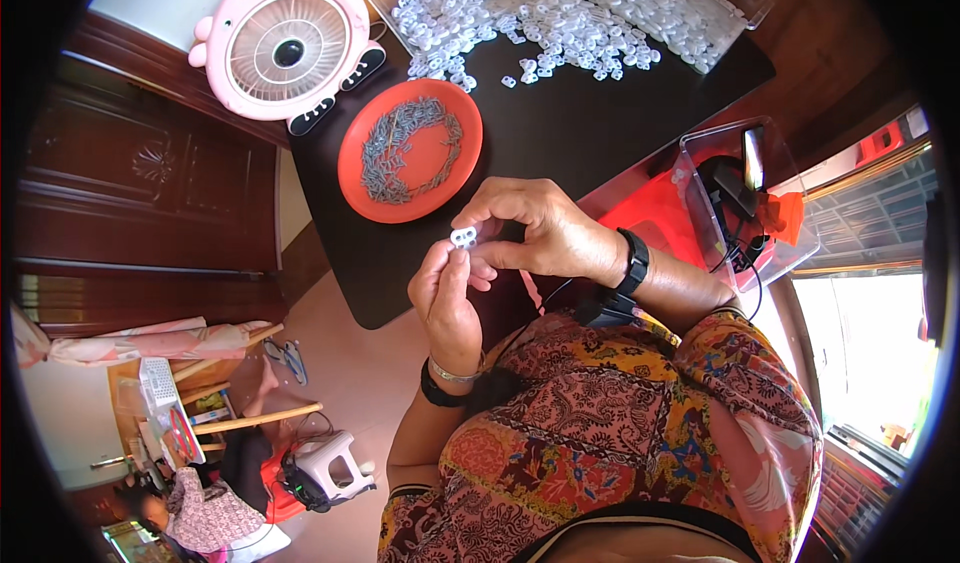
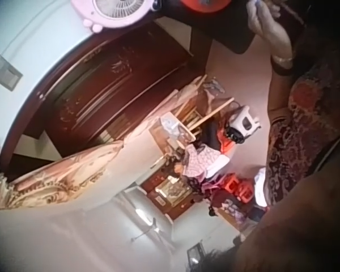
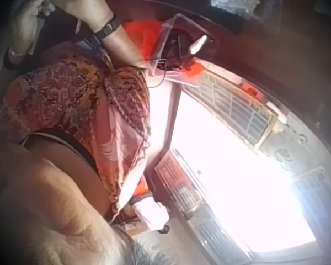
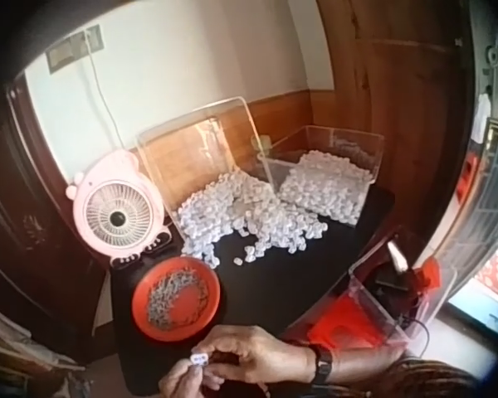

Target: The person is manually inserting small metal pins into small white plastic components at a desk.

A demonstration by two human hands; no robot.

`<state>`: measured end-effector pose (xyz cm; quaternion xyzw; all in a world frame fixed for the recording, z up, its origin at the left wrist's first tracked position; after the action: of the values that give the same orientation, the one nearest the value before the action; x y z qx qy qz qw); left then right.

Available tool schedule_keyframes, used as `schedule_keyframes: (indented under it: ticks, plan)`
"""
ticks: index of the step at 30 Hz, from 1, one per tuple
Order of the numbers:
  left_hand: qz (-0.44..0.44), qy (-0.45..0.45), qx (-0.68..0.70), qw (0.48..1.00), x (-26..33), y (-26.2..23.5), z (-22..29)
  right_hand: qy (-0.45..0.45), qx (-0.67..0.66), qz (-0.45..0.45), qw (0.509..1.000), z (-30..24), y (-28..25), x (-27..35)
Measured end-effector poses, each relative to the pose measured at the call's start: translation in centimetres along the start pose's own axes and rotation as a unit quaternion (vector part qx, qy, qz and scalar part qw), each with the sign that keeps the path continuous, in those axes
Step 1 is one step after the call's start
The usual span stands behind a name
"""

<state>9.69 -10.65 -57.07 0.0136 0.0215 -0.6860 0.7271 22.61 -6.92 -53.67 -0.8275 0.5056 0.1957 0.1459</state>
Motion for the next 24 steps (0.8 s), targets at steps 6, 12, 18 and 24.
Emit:
schedule_keyframes:
  ticks: [6, 12, 18, 24]
  plan:
    - [-0.036, -0.007, 0.069, 0.997, -0.5, 0.2, -0.6, -0.057, 0.059, -0.028, 0.996, -0.2, -0.2, 0.2]
    - [-0.010, -0.011, 0.045, 0.999, -0.7, 0.4, -0.6, -0.091, 0.090, -0.008, 0.992, -0.3, -0.1, 0.2]
    - [-0.023, -0.010, -0.002, 1.000, -0.6, 0.7, -1.1, -0.100, 0.193, 0.012, 0.976, -0.6, 0.5, 0.9]
    - [-0.020, -0.010, 0.062, 0.998, -0.5, 0.1, -1.7, -0.101, 0.192, 0.010, 0.976, -0.4, 1.3, 1.1]
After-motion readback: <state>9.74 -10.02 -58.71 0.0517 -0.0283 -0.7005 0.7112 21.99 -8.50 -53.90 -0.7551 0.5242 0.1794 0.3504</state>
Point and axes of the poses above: each hand's wrist, its own x-axis away from the middle knuckle, its own y-axis out of the palm, z = x × y, the point moved 7 cm from there along -x, towards the middle knuckle, and after that the axes turned 7 degrees about -x, right-handed, at the moved point
